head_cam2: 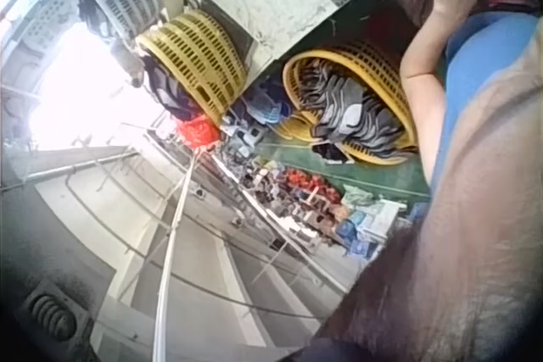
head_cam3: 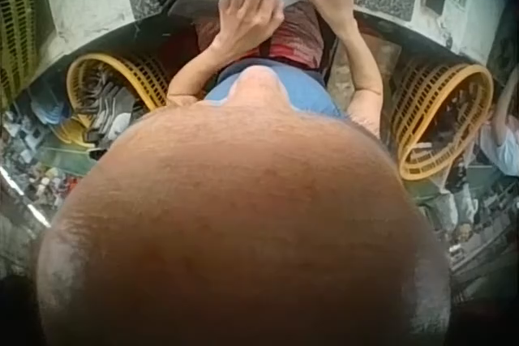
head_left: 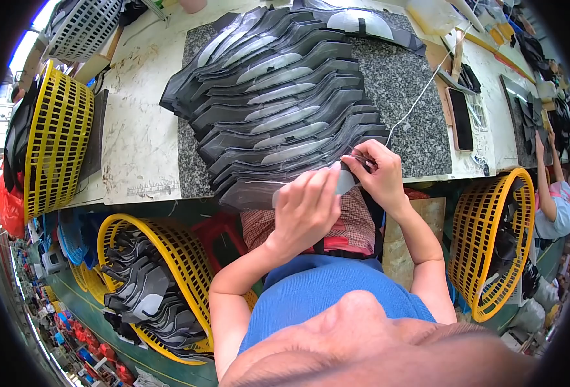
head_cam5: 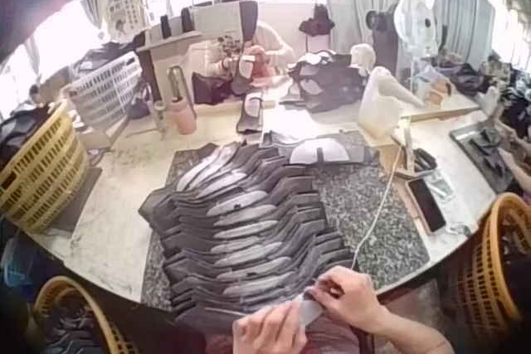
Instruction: Applying adhesive or primer to shoe upper components using a brush and placing them in baskets.
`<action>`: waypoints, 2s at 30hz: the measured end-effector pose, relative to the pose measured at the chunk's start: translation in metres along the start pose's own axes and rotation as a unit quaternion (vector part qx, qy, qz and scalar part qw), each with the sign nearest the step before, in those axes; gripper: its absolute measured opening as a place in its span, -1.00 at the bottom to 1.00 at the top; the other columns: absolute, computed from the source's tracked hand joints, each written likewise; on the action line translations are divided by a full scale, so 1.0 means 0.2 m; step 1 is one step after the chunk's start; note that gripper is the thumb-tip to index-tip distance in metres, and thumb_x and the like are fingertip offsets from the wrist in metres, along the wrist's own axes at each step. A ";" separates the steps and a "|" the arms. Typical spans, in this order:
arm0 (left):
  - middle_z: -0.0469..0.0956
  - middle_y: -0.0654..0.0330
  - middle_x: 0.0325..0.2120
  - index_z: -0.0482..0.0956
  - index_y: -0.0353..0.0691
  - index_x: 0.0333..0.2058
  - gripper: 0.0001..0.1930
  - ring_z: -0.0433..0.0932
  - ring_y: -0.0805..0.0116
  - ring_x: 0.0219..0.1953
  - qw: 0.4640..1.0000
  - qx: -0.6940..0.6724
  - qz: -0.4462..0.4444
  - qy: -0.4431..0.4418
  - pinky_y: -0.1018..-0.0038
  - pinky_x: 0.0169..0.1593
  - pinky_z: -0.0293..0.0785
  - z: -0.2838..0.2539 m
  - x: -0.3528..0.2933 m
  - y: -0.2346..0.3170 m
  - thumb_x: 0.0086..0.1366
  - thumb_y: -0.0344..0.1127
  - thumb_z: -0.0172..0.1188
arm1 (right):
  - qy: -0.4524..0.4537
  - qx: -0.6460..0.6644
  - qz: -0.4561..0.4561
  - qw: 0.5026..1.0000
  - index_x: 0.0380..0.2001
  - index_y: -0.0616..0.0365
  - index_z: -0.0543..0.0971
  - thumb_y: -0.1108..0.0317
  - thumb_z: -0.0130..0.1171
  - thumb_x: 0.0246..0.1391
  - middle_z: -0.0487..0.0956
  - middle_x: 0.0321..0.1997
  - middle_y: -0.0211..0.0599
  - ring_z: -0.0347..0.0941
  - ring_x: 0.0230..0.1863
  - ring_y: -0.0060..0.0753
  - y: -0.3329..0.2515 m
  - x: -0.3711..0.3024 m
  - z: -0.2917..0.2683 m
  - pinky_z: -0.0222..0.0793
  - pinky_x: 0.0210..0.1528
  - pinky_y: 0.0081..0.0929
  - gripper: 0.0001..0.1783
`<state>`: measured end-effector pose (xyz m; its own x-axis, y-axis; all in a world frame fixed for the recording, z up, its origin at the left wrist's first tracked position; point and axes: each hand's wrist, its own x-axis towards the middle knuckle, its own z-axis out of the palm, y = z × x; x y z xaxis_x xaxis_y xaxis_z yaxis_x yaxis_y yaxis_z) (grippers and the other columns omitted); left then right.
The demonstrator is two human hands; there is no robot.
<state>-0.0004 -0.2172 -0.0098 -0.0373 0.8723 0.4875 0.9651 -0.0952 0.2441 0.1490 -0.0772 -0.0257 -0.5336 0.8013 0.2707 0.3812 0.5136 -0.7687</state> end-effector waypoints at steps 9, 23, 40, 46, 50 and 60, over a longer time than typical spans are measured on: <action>0.45 0.35 -0.05 0.65 -0.11 0.14 -0.49 0.43 0.40 0.03 0.985 0.151 0.080 0.000 0.38 0.05 0.28 0.10 0.05 0.01 0.19 -0.20 0.25 | 0.040 0.037 -0.017 0.998 -0.33 0.25 0.68 0.48 0.48 0.07 0.56 -0.43 -0.43 0.37 -0.48 -0.73 0.12 0.09 -0.12 0.23 -0.44 -0.67 -0.85; 0.41 0.33 -0.08 0.63 -0.03 0.16 -0.42 0.38 0.31 -0.02 0.992 0.116 0.044 -0.025 0.28 0.05 0.21 0.11 0.08 0.02 0.10 -0.16 0.27 | -0.051 -0.076 0.074 0.993 -0.50 0.25 0.52 0.06 0.20 0.33 0.47 -0.66 -0.17 0.44 -0.61 -0.09 0.00 -0.03 -0.25 0.31 -0.45 -0.23 -0.53; 0.44 0.32 -0.09 0.62 -0.07 0.16 -0.42 0.40 0.31 -0.03 0.995 0.088 0.045 -0.002 0.29 0.05 0.21 0.12 0.07 0.01 0.09 -0.19 0.28 | -0.012 -0.227 0.059 0.972 -0.54 0.15 0.59 0.00 0.25 0.28 0.63 -0.58 -0.10 0.64 -0.48 0.05 0.03 0.06 -0.10 0.50 -0.41 -0.08 -0.54; 0.39 0.26 -0.06 0.59 -0.03 0.19 -0.40 0.34 0.22 0.03 0.998 0.051 0.029 -0.027 0.19 0.10 0.14 0.13 0.07 0.01 0.10 -0.21 0.32 | -0.010 -0.066 0.019 0.998 -0.52 0.17 0.56 0.03 0.41 0.18 0.47 -0.67 -0.31 0.42 -0.65 -0.36 0.06 0.04 -0.24 0.28 -0.54 -0.34 -0.56; 0.38 0.25 -0.05 0.63 0.02 0.15 -0.44 0.29 0.16 0.08 1.000 0.002 0.009 0.010 0.13 0.12 0.09 0.09 0.07 0.00 0.10 -0.22 0.36 | 0.095 -0.127 -0.034 0.987 -0.17 0.12 0.71 0.42 0.43 0.11 0.54 -0.29 -0.30 0.44 -0.42 -0.45 0.21 0.22 -0.36 0.34 -0.38 -0.42 -0.80; 0.50 0.24 -0.07 0.65 -0.06 0.00 -0.50 0.43 0.18 0.02 0.978 -0.136 0.026 0.153 0.18 0.05 0.26 0.02 0.03 -0.02 -0.01 -0.31 0.39 | -0.019 0.052 0.040 0.998 -0.15 0.22 0.50 0.36 0.07 0.44 0.47 -0.38 -0.39 0.41 -0.31 -0.51 0.46 0.24 -0.37 0.39 -0.20 -0.49 -0.86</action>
<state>-0.0045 -0.2099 -0.0106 -0.1060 0.6822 0.7234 0.8641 -0.2968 0.4065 0.2147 0.0313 -0.0396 -0.5330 0.8253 0.1864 0.3443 0.4128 -0.8432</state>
